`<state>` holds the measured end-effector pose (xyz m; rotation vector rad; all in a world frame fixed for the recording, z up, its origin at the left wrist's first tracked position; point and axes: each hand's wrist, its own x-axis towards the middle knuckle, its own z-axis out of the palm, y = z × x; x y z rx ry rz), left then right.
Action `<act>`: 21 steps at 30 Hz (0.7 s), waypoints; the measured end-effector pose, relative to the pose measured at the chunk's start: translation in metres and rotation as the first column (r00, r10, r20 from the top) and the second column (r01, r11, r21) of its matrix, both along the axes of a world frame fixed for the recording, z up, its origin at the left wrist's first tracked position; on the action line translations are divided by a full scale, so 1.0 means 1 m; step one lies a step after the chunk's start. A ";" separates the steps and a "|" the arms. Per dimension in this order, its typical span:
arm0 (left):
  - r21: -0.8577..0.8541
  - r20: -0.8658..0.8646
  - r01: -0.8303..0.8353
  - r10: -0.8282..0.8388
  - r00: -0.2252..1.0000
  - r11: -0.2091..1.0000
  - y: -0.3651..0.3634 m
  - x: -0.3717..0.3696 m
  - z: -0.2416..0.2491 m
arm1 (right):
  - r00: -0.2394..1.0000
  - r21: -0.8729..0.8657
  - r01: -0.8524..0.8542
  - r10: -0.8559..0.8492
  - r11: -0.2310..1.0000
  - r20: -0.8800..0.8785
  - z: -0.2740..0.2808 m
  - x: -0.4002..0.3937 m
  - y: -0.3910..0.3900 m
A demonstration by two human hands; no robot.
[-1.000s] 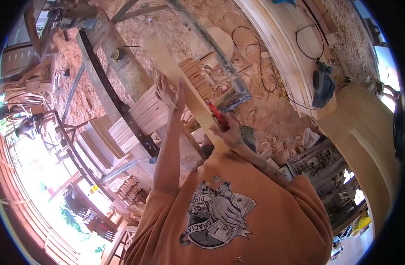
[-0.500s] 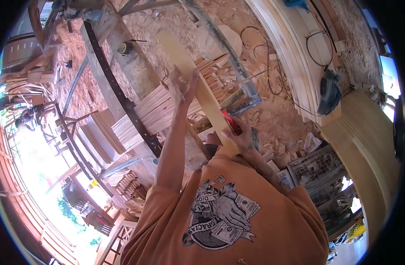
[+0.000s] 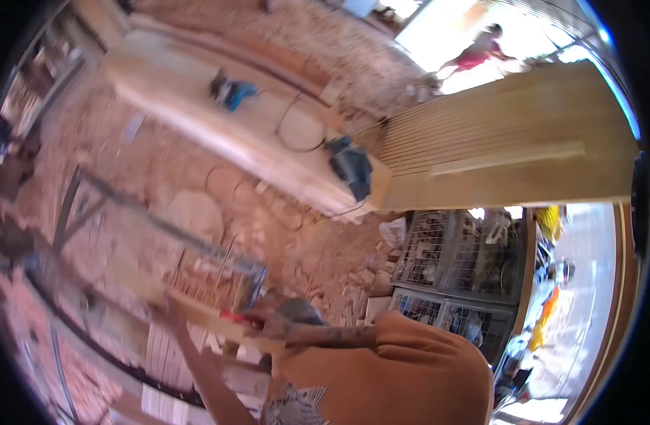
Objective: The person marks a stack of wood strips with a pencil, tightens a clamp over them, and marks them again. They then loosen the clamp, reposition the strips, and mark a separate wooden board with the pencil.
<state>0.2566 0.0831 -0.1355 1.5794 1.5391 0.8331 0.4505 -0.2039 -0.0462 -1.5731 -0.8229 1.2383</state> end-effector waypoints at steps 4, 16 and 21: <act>0.078 -0.006 0.037 -0.037 0.999 0.996 -0.002 0.030 0.034 | 0.999 -0.012 -0.043 0.043 0.999 -0.004 -0.001 0.010 0.005; 0.090 0.025 -0.028 0.025 0.999 0.996 -0.018 0.062 0.076 | 0.929 -0.075 0.080 -0.101 0.994 -0.356 -0.011 0.013 0.003; 0.028 0.122 -0.040 0.037 0.992 0.999 -0.021 0.066 0.098 | 0.977 -0.058 0.027 -0.038 0.998 -0.208 -0.011 0.023 -0.002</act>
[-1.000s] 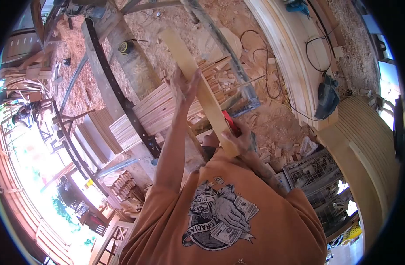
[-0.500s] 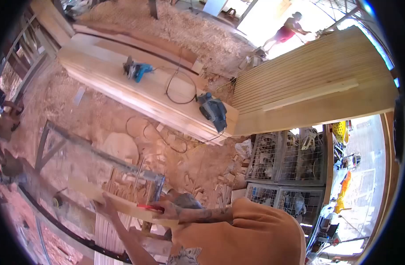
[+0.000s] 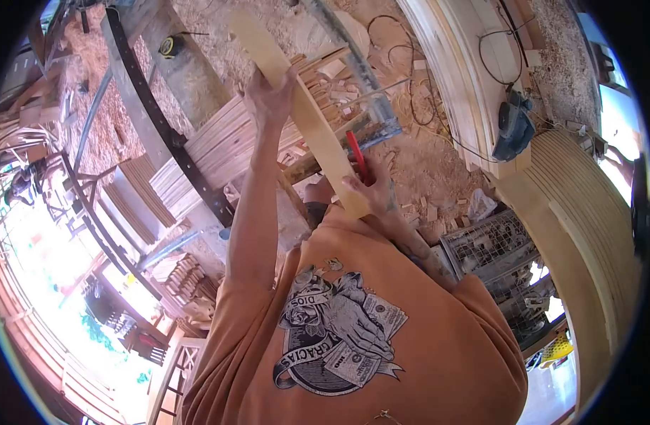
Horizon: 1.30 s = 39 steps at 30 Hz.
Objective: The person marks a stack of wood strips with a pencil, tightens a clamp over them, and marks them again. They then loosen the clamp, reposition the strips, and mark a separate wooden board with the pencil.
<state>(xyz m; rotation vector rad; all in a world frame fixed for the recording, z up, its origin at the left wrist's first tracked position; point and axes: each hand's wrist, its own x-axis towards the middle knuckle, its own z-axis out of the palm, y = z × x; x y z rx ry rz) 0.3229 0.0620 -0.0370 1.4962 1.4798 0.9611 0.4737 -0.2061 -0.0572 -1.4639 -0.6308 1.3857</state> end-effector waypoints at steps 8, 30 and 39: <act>0.005 -0.110 0.002 -0.002 0.994 1.000 -0.003 -0.006 -0.003 | 0.996 -0.071 -0.001 -0.006 0.998 -0.092 0.009 -0.001 -0.001; -0.011 -0.033 -0.028 0.028 0.999 1.000 0.005 -0.007 -0.027 | 0.987 -0.069 0.003 -0.015 0.998 -0.162 0.008 -0.003 0.003; -0.025 -0.102 -0.023 0.021 0.995 0.999 -0.002 -0.003 -0.004 | 0.985 -0.014 0.171 -0.170 0.985 0.035 0.000 0.026 0.009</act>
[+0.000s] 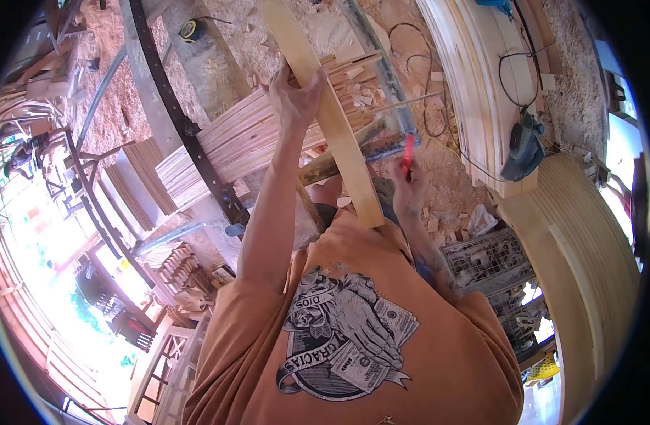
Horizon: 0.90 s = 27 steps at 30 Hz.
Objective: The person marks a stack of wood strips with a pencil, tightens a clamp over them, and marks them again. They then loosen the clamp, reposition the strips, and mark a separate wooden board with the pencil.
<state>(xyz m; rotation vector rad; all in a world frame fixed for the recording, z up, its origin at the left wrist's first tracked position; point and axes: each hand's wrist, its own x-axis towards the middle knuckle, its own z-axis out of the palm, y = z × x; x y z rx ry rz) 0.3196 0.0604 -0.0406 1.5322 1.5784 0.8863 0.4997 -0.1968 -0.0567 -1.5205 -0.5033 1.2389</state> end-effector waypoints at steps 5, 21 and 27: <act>0.033 -0.017 -0.016 0.016 1.000 0.999 -0.002 0.002 0.003 | 0.939 0.245 0.185 -0.245 0.952 0.241 0.029 -0.004 0.098; 0.126 -0.264 -0.034 0.066 0.962 0.991 -0.002 -0.003 -0.021 | 0.727 0.395 -0.417 0.039 0.818 0.686 0.028 -0.026 0.221; 0.072 -0.270 -0.051 0.069 0.960 0.996 0.000 0.000 -0.020 | 0.594 -0.004 -0.613 0.464 0.790 0.657 0.081 0.000 0.151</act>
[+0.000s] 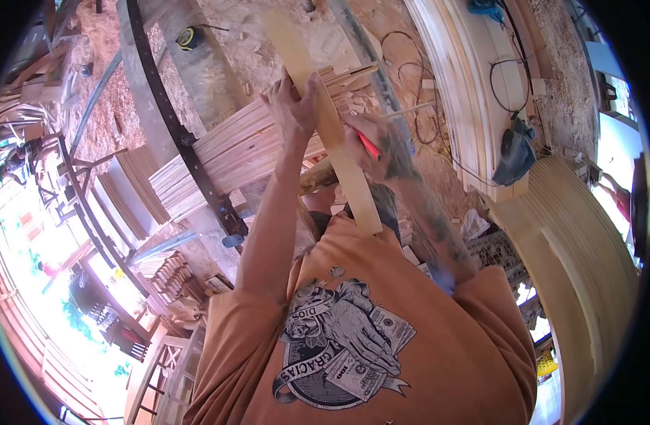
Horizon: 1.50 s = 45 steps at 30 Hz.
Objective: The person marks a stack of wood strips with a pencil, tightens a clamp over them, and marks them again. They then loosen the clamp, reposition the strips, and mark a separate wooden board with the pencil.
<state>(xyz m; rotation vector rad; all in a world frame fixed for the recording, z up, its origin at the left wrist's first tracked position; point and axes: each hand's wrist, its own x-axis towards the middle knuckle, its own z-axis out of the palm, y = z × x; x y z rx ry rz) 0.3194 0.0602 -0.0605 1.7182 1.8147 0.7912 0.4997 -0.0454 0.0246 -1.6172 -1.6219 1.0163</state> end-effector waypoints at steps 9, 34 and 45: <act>-0.016 0.042 0.059 -0.059 0.997 0.998 0.000 -0.002 0.012 | 0.957 0.297 0.278 -0.237 0.914 -0.166 -0.007 -0.009 0.066; -0.060 0.092 0.035 -0.029 0.995 0.998 -0.002 0.000 0.016 | 0.958 0.374 -0.051 -0.060 0.926 0.281 -0.010 -0.002 -0.026; -0.031 0.417 0.078 -0.058 0.907 0.996 0.001 0.002 0.011 | 0.901 -0.348 0.306 -0.388 0.886 -0.195 -0.093 -0.002 -0.152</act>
